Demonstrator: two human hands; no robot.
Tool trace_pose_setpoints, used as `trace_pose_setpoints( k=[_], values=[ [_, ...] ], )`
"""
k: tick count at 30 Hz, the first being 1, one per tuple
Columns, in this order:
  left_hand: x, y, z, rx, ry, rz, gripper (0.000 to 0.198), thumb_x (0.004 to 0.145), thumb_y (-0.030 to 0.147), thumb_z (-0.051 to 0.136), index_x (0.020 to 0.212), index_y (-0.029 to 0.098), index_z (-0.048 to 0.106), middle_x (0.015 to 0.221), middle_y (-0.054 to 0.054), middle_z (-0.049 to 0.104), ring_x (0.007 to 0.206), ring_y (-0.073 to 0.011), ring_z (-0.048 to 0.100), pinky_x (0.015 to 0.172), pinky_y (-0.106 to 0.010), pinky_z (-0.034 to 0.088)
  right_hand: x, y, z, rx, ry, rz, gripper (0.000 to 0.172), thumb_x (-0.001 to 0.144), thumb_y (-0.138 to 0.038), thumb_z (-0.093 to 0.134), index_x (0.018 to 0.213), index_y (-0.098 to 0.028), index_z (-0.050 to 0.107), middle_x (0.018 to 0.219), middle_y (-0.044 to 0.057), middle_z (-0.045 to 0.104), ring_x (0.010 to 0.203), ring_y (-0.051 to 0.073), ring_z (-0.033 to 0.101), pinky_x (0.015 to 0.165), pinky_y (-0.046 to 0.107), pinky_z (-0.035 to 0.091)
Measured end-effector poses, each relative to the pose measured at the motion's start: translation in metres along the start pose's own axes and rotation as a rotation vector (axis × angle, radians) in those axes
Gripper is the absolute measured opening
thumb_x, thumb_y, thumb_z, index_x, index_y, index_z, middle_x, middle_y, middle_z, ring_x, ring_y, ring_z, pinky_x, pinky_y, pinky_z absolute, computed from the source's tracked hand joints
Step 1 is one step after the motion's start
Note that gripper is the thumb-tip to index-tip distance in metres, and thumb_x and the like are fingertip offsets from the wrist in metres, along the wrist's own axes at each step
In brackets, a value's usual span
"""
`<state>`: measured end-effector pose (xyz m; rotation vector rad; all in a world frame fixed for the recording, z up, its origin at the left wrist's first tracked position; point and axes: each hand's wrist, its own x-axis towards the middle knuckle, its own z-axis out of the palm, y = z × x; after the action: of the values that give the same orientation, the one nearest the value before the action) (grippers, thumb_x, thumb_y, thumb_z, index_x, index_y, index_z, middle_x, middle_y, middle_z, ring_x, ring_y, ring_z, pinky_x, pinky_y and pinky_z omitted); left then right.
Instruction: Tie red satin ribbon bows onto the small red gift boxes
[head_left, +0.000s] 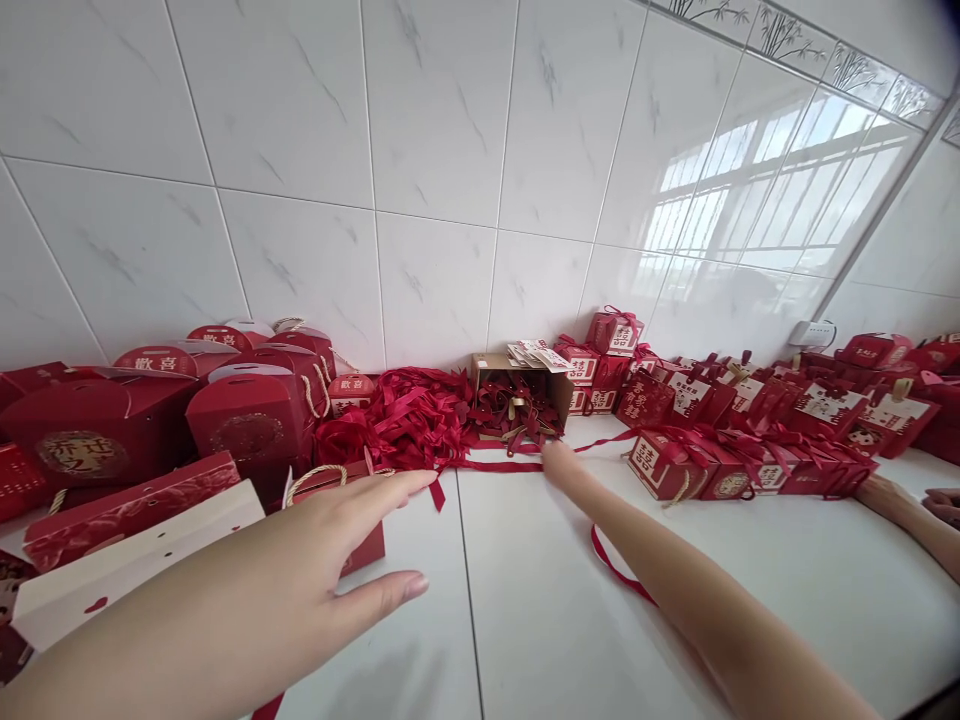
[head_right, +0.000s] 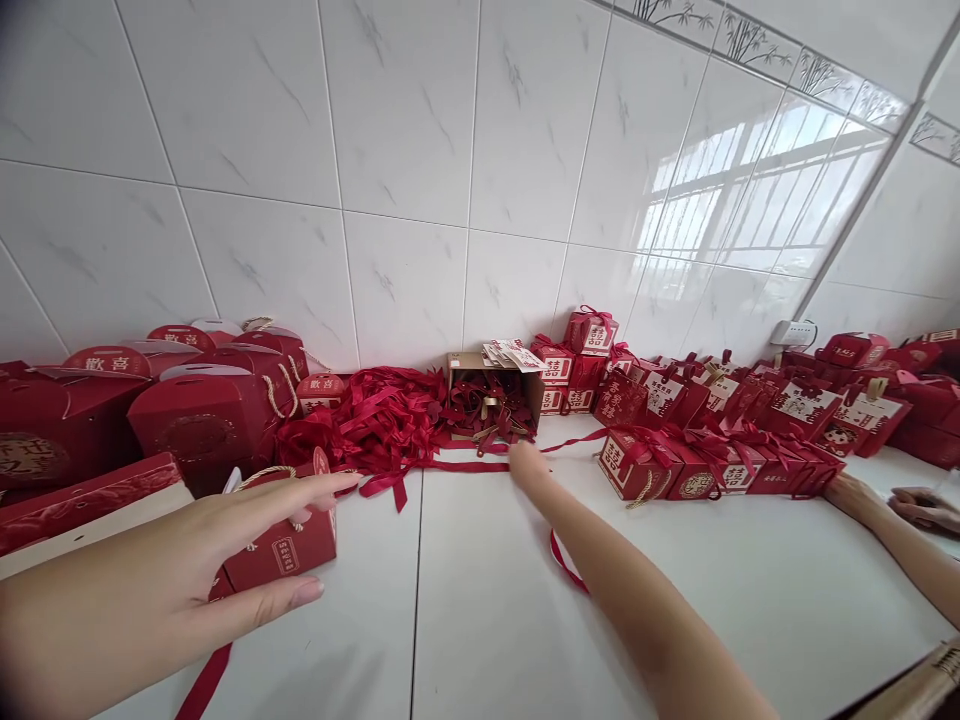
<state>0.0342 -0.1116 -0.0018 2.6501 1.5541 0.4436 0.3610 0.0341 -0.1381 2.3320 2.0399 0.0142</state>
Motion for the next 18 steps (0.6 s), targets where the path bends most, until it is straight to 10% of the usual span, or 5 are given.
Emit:
trace_pose_setpoints(
  k=[10,14,18],
  values=[
    [-0.002,0.006,-0.002,-0.006,0.081,0.065,0.06,0.076,0.063,0.053,0.131,0.04,0.052,0.117,0.0,0.068,0.106,-0.032,0.064,0.082,-0.039,0.055,-0.074,-0.154,-0.006,0.268,-0.029,-0.602,0.024,0.09,-0.024,0.05,0.111,-0.022,0.063,0.114,0.006,0.062,0.102,0.02,0.061,0.088,0.032,0.048],
    [-0.004,0.015,-0.007,-0.072,0.124,0.039,0.05,0.079,0.056,0.052,0.126,0.039,0.058,0.105,0.001,0.072,0.108,-0.0303,0.064,0.085,-0.037,0.054,-0.081,-0.124,-0.033,0.351,0.004,-0.428,0.065,0.082,-0.027,0.061,0.141,-0.033,0.034,0.138,0.006,0.046,0.114,0.021,0.056,0.086,0.029,0.048],
    [-0.004,0.013,-0.006,-0.075,0.139,0.057,0.05,0.079,0.059,0.048,0.123,0.039,0.06,0.102,0.0,0.073,0.105,-0.0302,0.065,0.084,-0.038,0.054,-0.104,-0.037,-0.044,0.313,-0.081,0.033,0.074,0.073,-0.02,0.066,0.139,-0.012,0.035,0.134,0.025,0.044,0.107,0.031,0.06,0.08,0.037,0.049]
  ],
)
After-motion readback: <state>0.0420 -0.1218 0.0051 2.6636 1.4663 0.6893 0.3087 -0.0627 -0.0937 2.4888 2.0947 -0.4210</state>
